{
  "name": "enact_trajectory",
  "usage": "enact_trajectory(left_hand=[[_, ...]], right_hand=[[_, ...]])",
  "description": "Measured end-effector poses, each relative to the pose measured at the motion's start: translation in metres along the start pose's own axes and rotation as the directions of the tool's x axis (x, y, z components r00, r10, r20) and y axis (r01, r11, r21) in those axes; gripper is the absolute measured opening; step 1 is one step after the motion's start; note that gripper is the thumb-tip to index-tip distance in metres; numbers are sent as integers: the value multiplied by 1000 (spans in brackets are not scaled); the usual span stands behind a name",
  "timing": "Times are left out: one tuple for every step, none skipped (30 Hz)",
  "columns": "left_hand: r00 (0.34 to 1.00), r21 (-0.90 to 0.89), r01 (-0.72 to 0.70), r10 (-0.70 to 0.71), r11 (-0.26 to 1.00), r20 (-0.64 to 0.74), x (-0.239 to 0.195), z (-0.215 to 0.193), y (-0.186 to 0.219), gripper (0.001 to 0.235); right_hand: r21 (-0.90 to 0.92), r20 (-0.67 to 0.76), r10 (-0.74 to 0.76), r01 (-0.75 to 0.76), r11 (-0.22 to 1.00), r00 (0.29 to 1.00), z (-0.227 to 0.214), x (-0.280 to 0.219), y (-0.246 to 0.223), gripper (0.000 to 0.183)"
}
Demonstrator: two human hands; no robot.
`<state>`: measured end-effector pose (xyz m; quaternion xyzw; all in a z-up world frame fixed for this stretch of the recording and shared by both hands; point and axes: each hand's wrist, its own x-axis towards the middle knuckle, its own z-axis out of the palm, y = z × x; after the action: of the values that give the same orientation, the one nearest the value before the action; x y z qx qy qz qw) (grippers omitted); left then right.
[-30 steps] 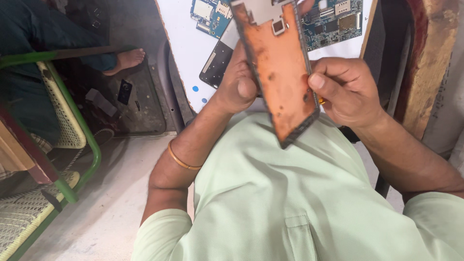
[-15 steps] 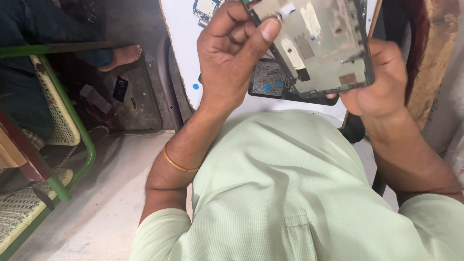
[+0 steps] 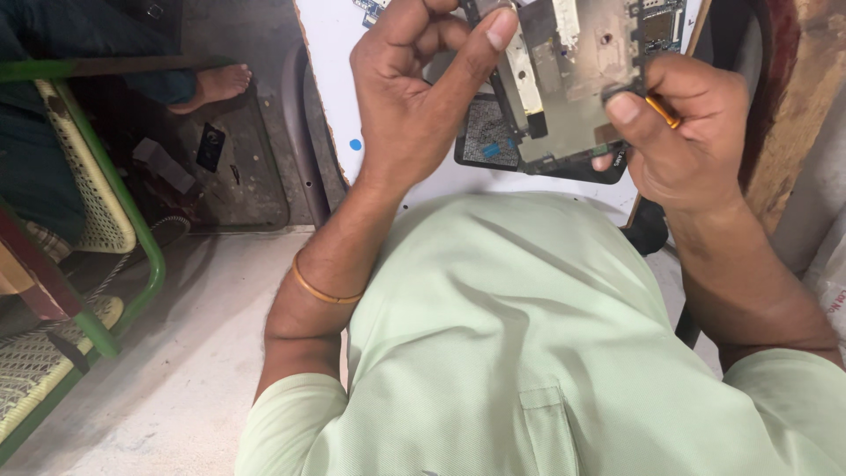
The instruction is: The person uses a small screwdriver to remove screws from a disassembled smartphone chassis, then manipulates internal components and a ribbon cable. The person repeatedly handles the chassis and circuit boards on a cluttered workbench.
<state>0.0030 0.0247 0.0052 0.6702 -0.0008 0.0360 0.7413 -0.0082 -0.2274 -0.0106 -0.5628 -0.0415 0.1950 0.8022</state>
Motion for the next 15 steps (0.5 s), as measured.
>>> enact_trajectory(left_hand=[[1000, 41, -14, 14, 999, 7, -1, -5, 3, 17], [1000, 82, -29, 28, 996, 13, -2, -11, 5, 19], [997, 180, -75, 74, 981, 14, -4, -20, 8, 24], [995, 299, -104, 102, 949, 23, -7, -29, 10, 29], [991, 413, -133, 130, 901, 35, -9, -39, 12, 35], [989, 541, -145, 139, 828, 53, -13, -49, 12, 40], [987, 661, -156, 146, 734, 70, -19, -58, 12, 45], [977, 737, -212, 162, 642, 140, -25, -66, 10, 57], [963, 800, -269, 171, 536, 209, -30, -74, 8, 70], [945, 846, -326, 170, 422, 279, -36, -80, 5, 82], [944, 851, -329, 135, 408, 300, -43, -83, 0, 89], [942, 856, -333, 99, 394, 321, -50, -85, -5, 96], [940, 860, -333, 66, 386, 335, -57, -85, -12, 103], [941, 870, -332, 57, 364, 335, -61, -85, -20, 102], [942, 880, -327, 49, 345, 332, -65, -84, -29, 100]], right_hand=[[14, -7, -6, 6, 1000, 1000, 0, 0, -1, 18], [27, -15, -11, 12, 1000, 1000, 0, 0, -2, 18], [34, -19, -32, 33, 999, 999, 0, 1, -3, 18], [32, -28, -49, 49, 998, 998, -1, 1, -3, 19], [29, -39, -65, 67, 997, 997, -3, 1, -4, 20], [17, -54, -77, 78, 997, 996, -6, -1, -5, 22], [23, -78, -87, 90, 996, 993, -8, -1, -4, 22], [28, -102, -97, 101, 995, 990, -10, -1, -4, 23], [49, -135, -106, 113, 992, 985, -12, 0, -4, 23], [55, -151, -127, 137, 989, 980, -14, 1, -3, 24], [57, -166, -150, 161, 985, 975, -18, 2, -3, 26], [43, -164, -186, 196, 980, 969, -20, 4, -2, 28], [32, -157, -208, 216, 976, 965, -22, 4, -2, 30], [20, -151, -230, 236, 972, 961, -24, 5, -2, 31], [14, -143, -240, 244, 970, 960, -26, 4, -2, 31]])
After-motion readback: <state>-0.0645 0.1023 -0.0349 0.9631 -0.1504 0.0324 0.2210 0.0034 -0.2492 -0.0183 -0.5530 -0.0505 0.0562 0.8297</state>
